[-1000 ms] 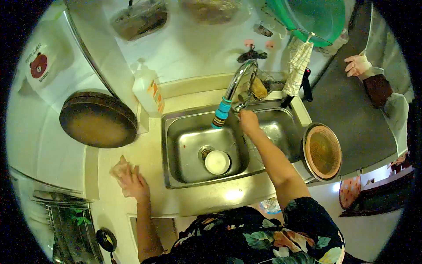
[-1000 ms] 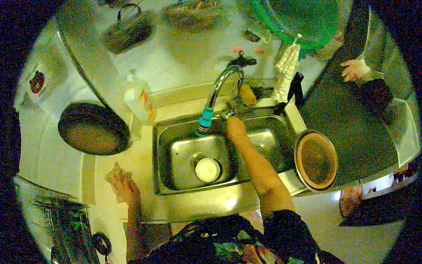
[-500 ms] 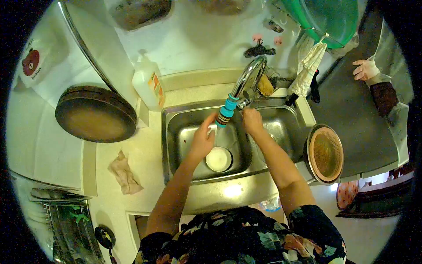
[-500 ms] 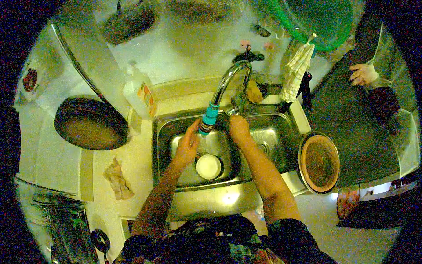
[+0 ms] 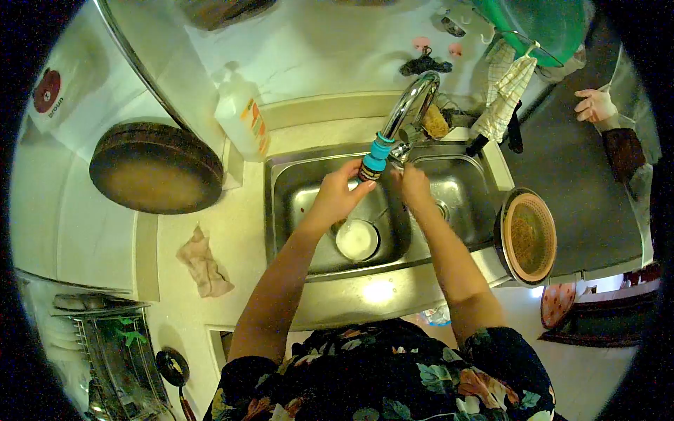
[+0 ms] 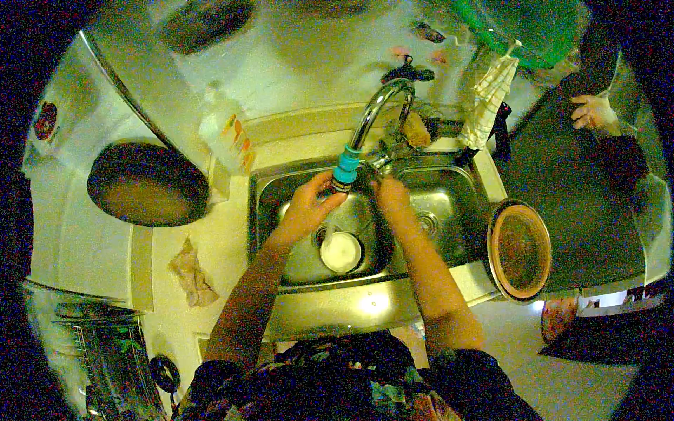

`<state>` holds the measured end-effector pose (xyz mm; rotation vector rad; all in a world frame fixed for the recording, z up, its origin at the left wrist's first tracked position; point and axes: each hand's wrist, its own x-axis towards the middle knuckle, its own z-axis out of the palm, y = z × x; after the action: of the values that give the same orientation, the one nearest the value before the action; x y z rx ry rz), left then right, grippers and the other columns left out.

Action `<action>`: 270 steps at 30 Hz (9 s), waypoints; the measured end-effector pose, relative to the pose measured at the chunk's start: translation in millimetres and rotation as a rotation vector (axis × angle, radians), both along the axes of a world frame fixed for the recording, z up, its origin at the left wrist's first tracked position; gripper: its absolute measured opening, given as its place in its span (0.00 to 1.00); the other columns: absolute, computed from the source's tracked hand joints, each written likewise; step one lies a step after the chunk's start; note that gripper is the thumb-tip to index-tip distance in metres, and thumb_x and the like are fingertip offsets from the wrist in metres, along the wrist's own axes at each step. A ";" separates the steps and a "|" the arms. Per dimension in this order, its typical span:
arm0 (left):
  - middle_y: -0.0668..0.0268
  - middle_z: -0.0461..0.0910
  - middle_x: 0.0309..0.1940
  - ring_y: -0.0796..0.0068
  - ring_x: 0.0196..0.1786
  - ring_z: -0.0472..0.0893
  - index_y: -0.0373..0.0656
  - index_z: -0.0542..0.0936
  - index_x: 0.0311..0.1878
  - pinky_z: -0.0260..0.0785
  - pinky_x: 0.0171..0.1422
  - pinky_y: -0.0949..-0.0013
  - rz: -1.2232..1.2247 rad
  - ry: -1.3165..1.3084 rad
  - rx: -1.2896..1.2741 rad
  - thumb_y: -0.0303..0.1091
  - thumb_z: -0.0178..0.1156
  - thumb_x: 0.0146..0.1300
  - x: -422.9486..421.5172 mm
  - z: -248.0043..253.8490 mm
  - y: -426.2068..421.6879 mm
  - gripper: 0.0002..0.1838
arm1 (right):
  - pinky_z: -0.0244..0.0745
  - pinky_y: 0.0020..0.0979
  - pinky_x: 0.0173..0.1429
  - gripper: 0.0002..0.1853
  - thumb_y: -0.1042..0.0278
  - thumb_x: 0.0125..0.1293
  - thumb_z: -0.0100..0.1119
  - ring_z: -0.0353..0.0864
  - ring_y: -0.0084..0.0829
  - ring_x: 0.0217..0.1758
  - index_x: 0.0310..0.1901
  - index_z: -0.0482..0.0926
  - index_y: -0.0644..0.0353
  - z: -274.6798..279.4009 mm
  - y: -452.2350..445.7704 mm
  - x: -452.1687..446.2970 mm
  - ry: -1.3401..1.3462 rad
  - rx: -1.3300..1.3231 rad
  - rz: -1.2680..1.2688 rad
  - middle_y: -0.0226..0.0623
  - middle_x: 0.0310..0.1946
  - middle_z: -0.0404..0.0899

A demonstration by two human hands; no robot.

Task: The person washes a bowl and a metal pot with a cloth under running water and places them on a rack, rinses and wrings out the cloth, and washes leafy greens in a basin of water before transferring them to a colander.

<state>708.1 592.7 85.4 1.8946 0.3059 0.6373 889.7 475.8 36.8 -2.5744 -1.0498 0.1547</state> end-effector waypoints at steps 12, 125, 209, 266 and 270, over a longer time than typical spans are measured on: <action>0.50 0.81 0.49 0.58 0.55 0.80 0.35 0.73 0.57 0.70 0.59 0.62 -0.037 0.028 0.014 0.33 0.68 0.56 -0.9 9.9 5.0 0.27 | 0.79 0.38 0.27 0.19 0.63 0.59 0.59 0.84 0.45 0.24 0.40 0.78 0.78 -164.6 -6.8 -66.5 0.776 -0.472 0.294 0.56 0.28 0.81; 0.64 0.79 0.39 0.80 0.40 0.78 0.39 0.70 0.56 0.70 0.40 0.78 0.114 0.006 -0.434 0.22 0.57 0.63 -138.9 4.6 -27.3 0.18 | 0.74 0.27 0.55 0.28 0.76 0.60 0.63 0.79 0.24 0.47 0.64 0.71 0.56 51.6 -90.2 -84.6 0.958 0.460 0.372 0.34 0.50 0.80; 0.54 0.78 0.46 0.54 0.48 0.78 0.43 0.71 0.59 0.73 0.50 0.55 0.158 0.670 -0.448 0.24 0.50 0.57 -70.7 -214.2 49.6 0.23 | 0.83 0.30 0.43 0.13 0.67 0.72 0.51 0.84 0.30 0.42 0.54 0.73 0.60 -13.5 -104.2 -45.6 1.484 0.896 -0.252 0.36 0.43 0.81; 0.56 0.72 0.58 0.57 0.55 0.76 0.48 0.63 0.67 0.79 0.44 0.55 0.577 0.182 -0.898 0.49 0.44 0.73 -68.1 -123.2 -48.5 0.25 | 0.72 0.35 0.37 0.14 0.68 0.60 0.61 0.79 0.34 0.36 0.45 0.77 0.66 -65.6 24.6 -136.5 0.589 0.590 -0.077 0.45 0.36 0.81; 0.55 0.77 0.51 0.63 0.52 0.78 0.44 0.68 0.65 0.77 0.40 0.62 0.465 0.260 -0.689 0.43 0.45 0.72 -74.6 -117.9 -35.2 0.22 | 0.78 0.40 0.49 0.24 0.71 0.55 0.61 0.78 0.48 0.52 0.56 0.73 0.62 -52.0 9.9 -119.3 -0.064 0.463 0.767 0.47 0.54 0.73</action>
<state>633.5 557.5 -32.5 1.2338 1.0168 0.4931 770.4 485.8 -15.2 -1.6832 -1.8007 0.0107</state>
